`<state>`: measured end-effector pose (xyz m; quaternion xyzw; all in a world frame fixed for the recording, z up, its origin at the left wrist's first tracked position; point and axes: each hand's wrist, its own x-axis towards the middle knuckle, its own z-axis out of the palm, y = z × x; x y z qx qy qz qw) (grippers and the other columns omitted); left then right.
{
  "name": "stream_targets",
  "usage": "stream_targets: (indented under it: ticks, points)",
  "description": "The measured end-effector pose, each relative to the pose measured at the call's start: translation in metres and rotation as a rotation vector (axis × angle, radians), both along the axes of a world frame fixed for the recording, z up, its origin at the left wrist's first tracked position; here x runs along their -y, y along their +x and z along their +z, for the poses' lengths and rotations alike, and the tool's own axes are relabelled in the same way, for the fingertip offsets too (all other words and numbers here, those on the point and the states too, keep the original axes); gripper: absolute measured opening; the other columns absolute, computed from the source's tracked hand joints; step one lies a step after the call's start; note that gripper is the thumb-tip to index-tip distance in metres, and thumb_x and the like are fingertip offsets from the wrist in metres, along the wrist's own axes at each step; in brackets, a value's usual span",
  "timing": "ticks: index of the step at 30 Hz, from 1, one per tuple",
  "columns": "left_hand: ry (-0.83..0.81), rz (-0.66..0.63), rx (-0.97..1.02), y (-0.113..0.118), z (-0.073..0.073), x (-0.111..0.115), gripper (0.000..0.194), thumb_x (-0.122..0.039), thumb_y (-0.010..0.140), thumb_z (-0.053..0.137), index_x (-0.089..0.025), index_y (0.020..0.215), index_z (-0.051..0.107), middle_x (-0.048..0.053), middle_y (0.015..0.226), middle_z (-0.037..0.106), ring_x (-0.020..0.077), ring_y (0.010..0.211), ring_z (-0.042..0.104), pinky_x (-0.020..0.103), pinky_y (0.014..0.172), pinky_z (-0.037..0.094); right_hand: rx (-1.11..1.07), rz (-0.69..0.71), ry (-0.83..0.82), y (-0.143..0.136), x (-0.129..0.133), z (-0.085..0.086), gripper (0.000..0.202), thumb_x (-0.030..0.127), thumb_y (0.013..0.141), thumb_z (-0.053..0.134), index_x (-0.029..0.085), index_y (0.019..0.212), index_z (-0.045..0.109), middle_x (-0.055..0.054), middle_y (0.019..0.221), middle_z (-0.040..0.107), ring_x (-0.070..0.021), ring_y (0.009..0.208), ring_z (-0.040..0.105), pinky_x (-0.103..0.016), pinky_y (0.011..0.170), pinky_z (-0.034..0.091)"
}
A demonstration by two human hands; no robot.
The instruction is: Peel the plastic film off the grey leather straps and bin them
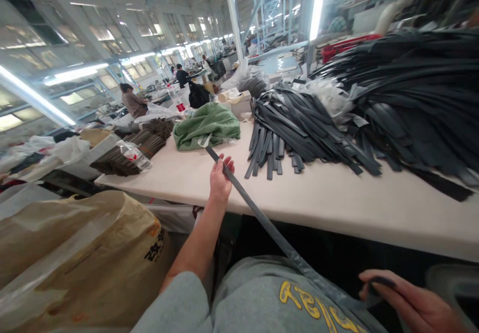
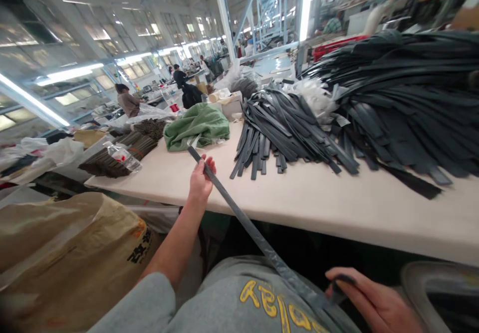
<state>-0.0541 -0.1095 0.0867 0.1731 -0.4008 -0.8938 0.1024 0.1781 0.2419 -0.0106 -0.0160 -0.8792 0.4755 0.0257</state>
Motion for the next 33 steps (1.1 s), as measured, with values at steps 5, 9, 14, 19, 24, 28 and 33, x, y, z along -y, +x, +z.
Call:
stream_targets:
  ticks: [5, 9, 14, 19, 24, 28, 33]
  points:
    - [-0.291, -0.65, -0.167, 0.055, -0.018, -0.085, 0.032, -0.038, 0.085, 0.068, -0.015, 0.107, 0.069, 0.008, 0.087, 0.075, 0.0147, 0.068, 0.068, 0.024, 0.065, 0.05, -0.218, -0.042, -0.231, -0.028, 0.034, 0.057, 0.034, 0.056, 0.089, 0.058, 0.027, 0.086, 0.077, -0.007, 0.117, 0.073, -0.0266, 0.107, 0.068, -0.041, 0.101, 0.051]
    - [-0.466, -1.167, -0.259, 0.102, -0.035, -0.136, 0.036, -0.045, 0.086, 0.065, -0.015, 0.103, 0.072, 0.01, 0.091, 0.075, 0.018, 0.075, 0.067, 0.029, 0.073, 0.052, -0.366, 0.008, -0.421, -0.051, 0.033, 0.085, 0.025, 0.044, 0.093, 0.059, 0.026, 0.092, 0.076, -0.005, 0.134, 0.064, -0.0244, 0.12, 0.061, -0.042, 0.105, 0.046]
    - [-0.504, -1.346, -0.347, 0.123, -0.036, -0.158, 0.045, -0.055, 0.09, 0.053, -0.017, 0.11, 0.069, 0.01, 0.102, 0.073, 0.0224, 0.087, 0.067, 0.034, 0.085, 0.052, -0.425, -0.118, -0.431, -0.045, 0.034, 0.086, 0.025, 0.043, 0.095, 0.056, 0.026, 0.094, 0.075, -0.003, 0.108, 0.075, -0.0216, 0.107, 0.066, -0.045, 0.109, 0.041]
    - [-0.775, -1.272, -0.407, 0.139, -0.054, -0.171, 0.035, -0.051, 0.087, 0.058, -0.019, 0.096, 0.071, 0.005, 0.091, 0.072, 0.0209, 0.084, 0.064, 0.031, 0.081, 0.051, -0.396, -0.279, -0.463, -0.02, 0.034, 0.078, 0.039, 0.053, 0.095, 0.051, 0.021, 0.093, 0.074, -0.004, 0.097, 0.075, -0.0194, 0.097, 0.068, -0.036, 0.095, 0.05]
    - [-0.881, -1.618, -0.555, 0.165, -0.087, -0.182, 0.034, -0.049, 0.089, 0.053, -0.022, 0.091, 0.073, 0.007, 0.096, 0.073, 0.0255, 0.094, 0.066, 0.035, 0.088, 0.051, -0.441, -0.385, -0.461, 0.024, 0.013, 0.076, 0.04, 0.053, 0.095, 0.053, 0.02, 0.088, 0.074, -0.005, 0.099, 0.076, -0.0189, 0.101, 0.068, -0.039, 0.11, 0.036]
    - [-0.902, -1.734, -0.559, 0.173, -0.101, -0.189, 0.042, -0.055, 0.086, 0.055, -0.022, 0.103, 0.073, 0.01, 0.113, 0.072, 0.0295, 0.108, 0.064, 0.041, 0.099, 0.048, -0.482, -0.534, -0.424, 0.065, -0.016, 0.075, 0.034, 0.046, 0.096, 0.056, 0.019, 0.089, 0.074, -0.005, 0.097, 0.077, -0.0199, 0.101, 0.069, -0.04, 0.109, 0.038]
    - [-0.994, -1.641, -0.352, 0.156, -0.12, -0.181, 0.054, -0.059, 0.085, 0.054, -0.022, 0.123, 0.064, 0.01, 0.131, 0.064, 0.03, 0.124, 0.057, 0.046, 0.109, 0.041, -0.637, -0.882, -0.077, 0.112, -0.1, 0.084, 0.022, 0.037, 0.095, 0.058, 0.021, 0.092, 0.073, -0.005, 0.102, 0.076, -0.0208, 0.104, 0.068, -0.039, 0.102, 0.047]
